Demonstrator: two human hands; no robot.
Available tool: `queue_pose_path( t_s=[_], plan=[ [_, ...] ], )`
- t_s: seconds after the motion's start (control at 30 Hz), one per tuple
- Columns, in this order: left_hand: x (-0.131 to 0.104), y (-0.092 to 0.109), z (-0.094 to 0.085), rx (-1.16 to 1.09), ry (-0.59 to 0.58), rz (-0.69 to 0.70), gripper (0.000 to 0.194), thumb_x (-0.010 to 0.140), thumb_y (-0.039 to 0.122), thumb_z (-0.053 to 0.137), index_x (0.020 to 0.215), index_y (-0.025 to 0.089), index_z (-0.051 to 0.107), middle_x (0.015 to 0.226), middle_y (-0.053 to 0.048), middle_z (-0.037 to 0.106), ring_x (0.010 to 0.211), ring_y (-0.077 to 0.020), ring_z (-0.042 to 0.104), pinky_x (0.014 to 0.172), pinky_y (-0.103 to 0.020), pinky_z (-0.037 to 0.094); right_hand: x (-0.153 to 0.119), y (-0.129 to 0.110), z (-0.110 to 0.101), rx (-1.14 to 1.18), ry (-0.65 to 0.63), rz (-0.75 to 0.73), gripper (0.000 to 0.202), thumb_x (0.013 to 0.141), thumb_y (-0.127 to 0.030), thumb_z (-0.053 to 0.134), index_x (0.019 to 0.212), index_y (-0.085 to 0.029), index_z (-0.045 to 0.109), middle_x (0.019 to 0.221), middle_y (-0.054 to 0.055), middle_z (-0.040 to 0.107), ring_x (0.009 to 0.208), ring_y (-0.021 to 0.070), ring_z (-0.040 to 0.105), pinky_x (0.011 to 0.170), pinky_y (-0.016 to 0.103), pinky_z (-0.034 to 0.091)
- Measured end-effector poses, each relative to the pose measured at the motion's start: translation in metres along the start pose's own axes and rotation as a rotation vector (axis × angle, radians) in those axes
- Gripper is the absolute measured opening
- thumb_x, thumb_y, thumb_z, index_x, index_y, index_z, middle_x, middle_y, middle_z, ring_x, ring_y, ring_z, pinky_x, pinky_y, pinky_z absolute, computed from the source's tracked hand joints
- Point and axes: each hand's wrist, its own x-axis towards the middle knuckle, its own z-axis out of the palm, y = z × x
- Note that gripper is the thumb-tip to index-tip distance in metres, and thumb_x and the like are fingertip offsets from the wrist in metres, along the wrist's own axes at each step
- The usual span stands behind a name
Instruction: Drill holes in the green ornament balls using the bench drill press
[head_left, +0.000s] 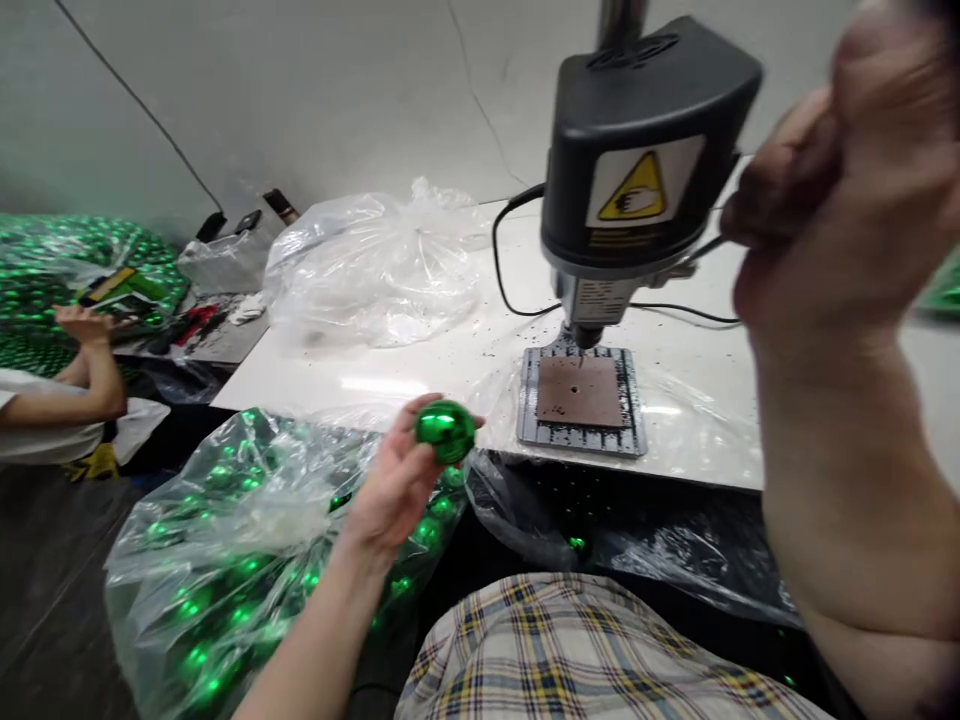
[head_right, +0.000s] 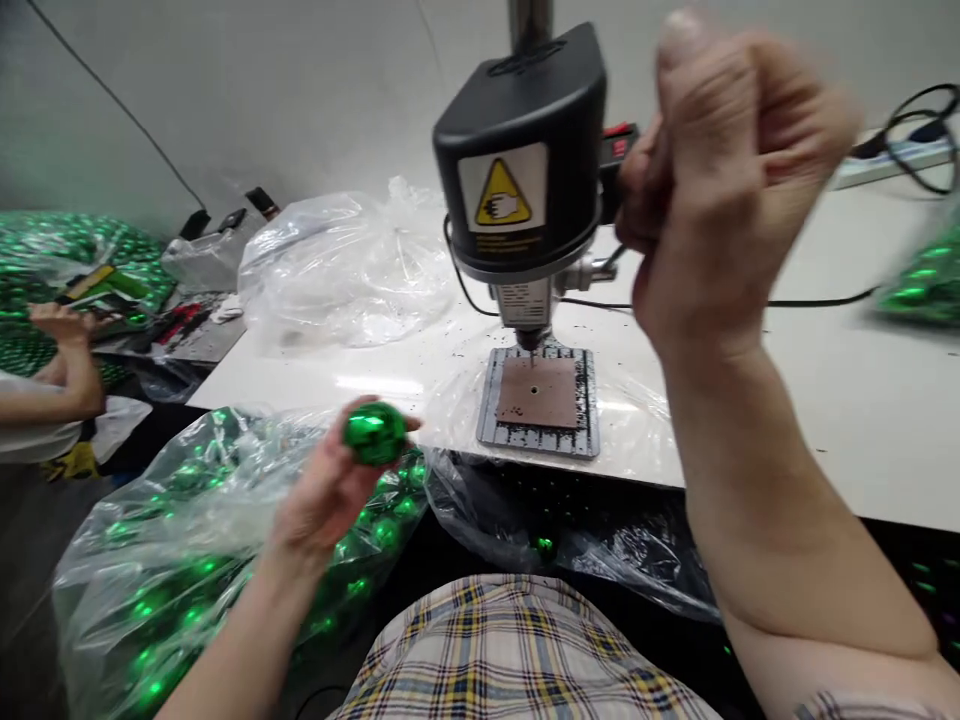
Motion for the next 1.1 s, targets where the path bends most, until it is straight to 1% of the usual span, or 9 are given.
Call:
queue_pose_path(
  t_s=[0.07,0.13,0.2,0.27,0.47,0.63,0.77,0.97,1.1],
  plan=[
    [0.041,-0.029,0.038,-0.081,-0.041,-0.032,0.066,0.067,0.05,0.078,0.122,0.023,0.055,0.112,-0.012,0.069,0.103,-0.0289,0.066,0.084,-0.042,0.054,0.005,-0.002,-0.004,-0.008,0.041,-0.035,0.039,0.089,-0.025,0.061,0.058,-0.02,0.037,0.049,-0.003,0.034,0.04,0.0084,0.04,0.035,0.026,0.022],
    [0.076,-0.052,0.066,-0.119,-0.024,-0.019,0.064,0.065,0.046,0.08,0.118,0.019,0.056,0.114,-0.012,0.067,0.103,-0.0263,0.066,0.085,-0.04,0.053,0.007,-0.003,-0.004,-0.007,0.038,-0.018,0.039,0.089,-0.023,0.06,0.058,-0.02,0.037,0.048,-0.003,0.037,0.038,0.0076,0.038,0.034,0.026,0.021],
    [0.1,-0.067,0.083,-0.113,0.027,0.005,0.064,0.064,0.046,0.08,0.116,0.017,0.056,0.113,-0.012,0.067,0.099,-0.0235,0.066,0.081,-0.036,0.054,0.007,-0.003,-0.003,0.004,0.022,0.02,0.038,0.091,-0.022,0.058,0.058,-0.018,0.038,0.048,-0.003,0.039,0.037,0.0053,0.035,0.034,0.024,0.021],
    [0.113,-0.077,0.091,-0.076,0.068,0.018,0.063,0.065,0.045,0.08,0.115,0.017,0.056,0.109,-0.01,0.069,0.096,-0.0211,0.066,0.079,-0.033,0.053,0.007,-0.002,-0.002,0.018,0.003,0.038,0.038,0.092,-0.021,0.056,0.059,-0.017,0.038,0.049,-0.004,0.04,0.037,0.0039,0.034,0.035,0.022,0.022],
    [0.121,-0.091,0.104,-0.008,0.052,0.08,0.053,0.071,0.042,0.078,0.113,0.017,0.058,0.103,-0.007,0.07,0.096,-0.0172,0.065,0.084,-0.029,0.05,0.008,0.008,-0.001,0.092,0.014,-0.067,0.043,0.092,-0.027,0.059,0.058,-0.016,0.036,0.047,-0.004,0.036,0.037,0.0044,0.03,0.035,0.021,0.021],
    [0.126,-0.097,0.111,0.121,-0.003,0.16,0.05,0.075,0.042,0.076,0.115,0.018,0.059,0.107,-0.008,0.069,0.098,-0.0187,0.064,0.085,-0.031,0.05,0.008,0.008,-0.001,0.032,0.018,-0.037,0.045,0.091,-0.033,0.06,0.059,-0.016,0.034,0.049,-0.003,0.035,0.039,0.006,0.029,0.036,0.023,0.022],
    [0.128,-0.099,0.113,0.276,0.04,0.225,0.05,0.077,0.041,0.073,0.121,0.021,0.061,0.109,-0.007,0.068,0.1,-0.0192,0.061,0.089,-0.033,0.048,0.008,0.006,-0.001,-0.007,0.014,-0.006,0.05,0.088,-0.041,0.062,0.059,-0.016,0.03,0.05,-0.002,0.034,0.041,0.0068,0.029,0.038,0.024,0.024],
    [0.127,-0.099,0.118,0.455,0.135,0.249,0.048,0.076,0.041,0.073,0.12,0.024,0.065,0.103,-0.006,0.066,0.104,-0.022,0.055,0.093,-0.035,0.045,0.008,0.004,-0.001,0.038,0.018,-0.029,0.045,0.09,-0.033,0.061,0.059,-0.017,0.032,0.049,-0.003,0.032,0.041,0.0068,0.027,0.038,0.023,0.022],
    [0.127,-0.102,0.121,0.481,0.151,0.273,0.049,0.074,0.04,0.075,0.119,0.024,0.066,0.105,-0.007,0.064,0.106,-0.0223,0.055,0.095,-0.036,0.045,0.007,0.003,-0.001,-0.049,-0.005,-0.025,0.047,0.091,-0.037,0.059,0.061,-0.017,0.029,0.05,-0.002,0.032,0.042,0.007,0.028,0.038,0.023,0.025]
  ],
)
